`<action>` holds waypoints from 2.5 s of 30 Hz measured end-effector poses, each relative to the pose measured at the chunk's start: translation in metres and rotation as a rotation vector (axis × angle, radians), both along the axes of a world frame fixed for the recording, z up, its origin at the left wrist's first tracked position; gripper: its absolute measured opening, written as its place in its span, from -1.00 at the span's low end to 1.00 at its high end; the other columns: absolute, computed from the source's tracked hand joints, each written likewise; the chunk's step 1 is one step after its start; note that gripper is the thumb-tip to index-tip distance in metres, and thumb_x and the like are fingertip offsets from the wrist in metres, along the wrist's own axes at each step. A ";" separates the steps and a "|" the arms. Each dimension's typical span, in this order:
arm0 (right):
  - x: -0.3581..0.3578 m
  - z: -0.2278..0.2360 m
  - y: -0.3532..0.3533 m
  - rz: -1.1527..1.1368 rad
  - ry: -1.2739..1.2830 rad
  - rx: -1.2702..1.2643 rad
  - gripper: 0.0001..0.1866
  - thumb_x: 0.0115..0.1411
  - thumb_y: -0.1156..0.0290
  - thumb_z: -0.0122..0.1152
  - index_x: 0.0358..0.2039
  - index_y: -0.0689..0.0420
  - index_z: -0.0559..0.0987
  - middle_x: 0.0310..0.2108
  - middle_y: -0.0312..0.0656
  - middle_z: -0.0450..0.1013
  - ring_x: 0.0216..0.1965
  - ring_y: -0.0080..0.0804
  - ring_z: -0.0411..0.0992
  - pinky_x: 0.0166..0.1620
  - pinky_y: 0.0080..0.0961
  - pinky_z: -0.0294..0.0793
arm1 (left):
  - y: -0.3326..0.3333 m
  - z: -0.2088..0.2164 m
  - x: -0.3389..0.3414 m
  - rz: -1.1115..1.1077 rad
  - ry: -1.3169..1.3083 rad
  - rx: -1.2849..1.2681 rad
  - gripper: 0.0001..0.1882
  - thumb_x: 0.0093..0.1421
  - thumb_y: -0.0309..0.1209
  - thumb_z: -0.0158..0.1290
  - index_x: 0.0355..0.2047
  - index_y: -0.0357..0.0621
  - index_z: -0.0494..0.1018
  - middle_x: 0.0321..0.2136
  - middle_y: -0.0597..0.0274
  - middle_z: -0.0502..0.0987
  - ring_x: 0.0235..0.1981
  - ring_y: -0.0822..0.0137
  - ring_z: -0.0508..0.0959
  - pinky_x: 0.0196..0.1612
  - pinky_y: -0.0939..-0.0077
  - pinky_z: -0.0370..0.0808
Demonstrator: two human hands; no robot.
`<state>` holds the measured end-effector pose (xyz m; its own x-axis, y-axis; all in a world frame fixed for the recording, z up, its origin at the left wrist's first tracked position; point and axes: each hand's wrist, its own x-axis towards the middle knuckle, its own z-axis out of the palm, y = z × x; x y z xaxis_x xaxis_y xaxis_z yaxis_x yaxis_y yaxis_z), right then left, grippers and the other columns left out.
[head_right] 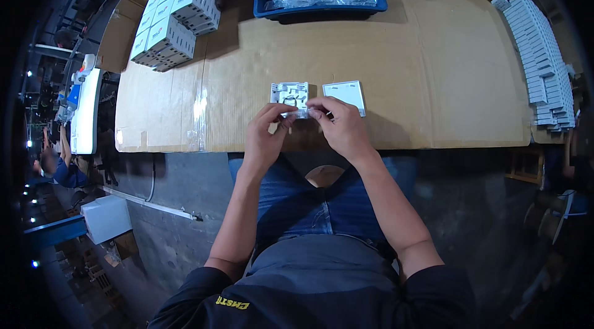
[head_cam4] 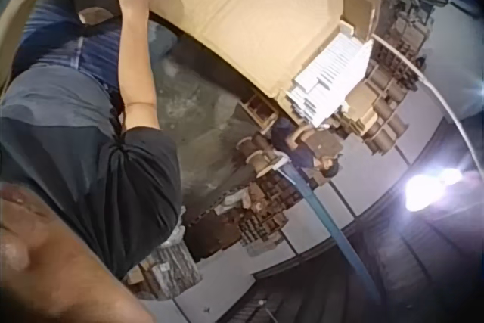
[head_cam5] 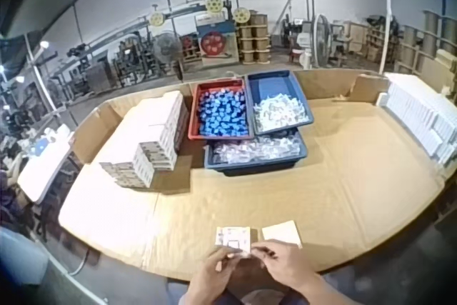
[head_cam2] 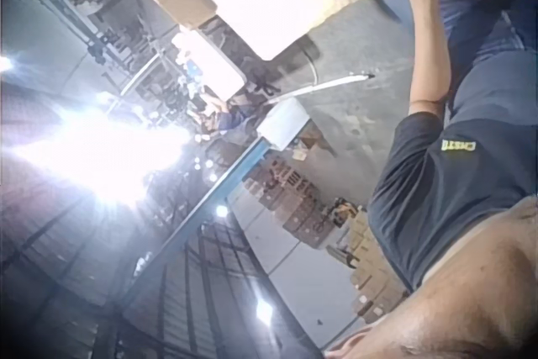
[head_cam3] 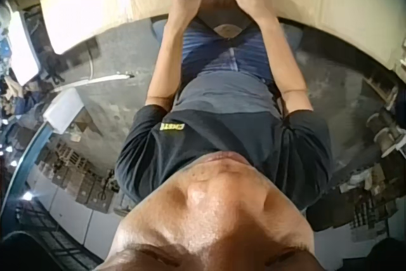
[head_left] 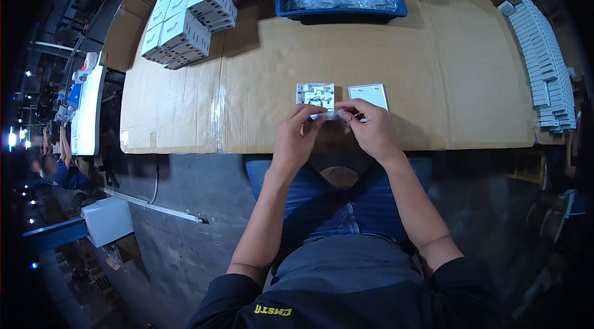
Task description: The recorder is assembling an electronic unit by placing components into a plastic casing, securing them, and then placing the finished units into a storage area.
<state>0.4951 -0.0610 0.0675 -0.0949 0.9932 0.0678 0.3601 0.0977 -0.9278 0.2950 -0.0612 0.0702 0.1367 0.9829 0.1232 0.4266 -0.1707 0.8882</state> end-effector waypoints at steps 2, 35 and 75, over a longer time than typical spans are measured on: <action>-0.005 0.002 0.010 -0.010 0.048 -0.018 -0.81 0.32 0.51 0.27 -0.07 0.17 0.67 -0.29 -0.14 0.64 -0.30 -0.25 0.63 -0.24 -0.41 0.58 | 0.009 0.000 -0.006 0.013 0.093 0.057 -0.80 0.24 -0.48 0.28 -0.12 -0.16 0.65 -0.35 0.18 0.64 -0.33 0.30 0.56 -0.21 0.41 0.50; -0.015 0.004 0.040 0.293 -0.562 0.159 -0.84 0.21 0.34 0.27 -0.33 0.13 0.71 -0.27 -0.26 0.60 -0.27 -0.24 0.59 -0.22 -0.30 0.56 | 0.015 -0.035 -0.041 -0.057 0.422 0.394 -0.59 -0.07 -0.32 0.44 -0.15 -0.01 0.71 -0.13 0.32 0.64 -0.05 0.19 0.56 0.07 0.28 0.45; 0.011 0.001 0.087 0.953 -0.547 0.585 -0.84 0.10 0.35 0.32 -0.50 0.12 0.54 -0.35 -0.23 0.44 -0.41 -0.20 0.52 -0.46 -0.20 0.50 | 0.014 -0.037 -0.037 -0.087 0.441 0.323 -0.57 -0.15 -0.37 0.43 -0.18 -0.02 0.68 -0.10 0.32 0.57 0.02 0.16 0.50 0.11 0.22 0.40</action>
<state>0.5057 0.0260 0.0682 -0.9158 0.3474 0.2013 0.2443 0.8800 -0.4074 0.2579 -0.0472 0.0336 0.3229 0.8872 0.3295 0.7184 -0.4564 0.5249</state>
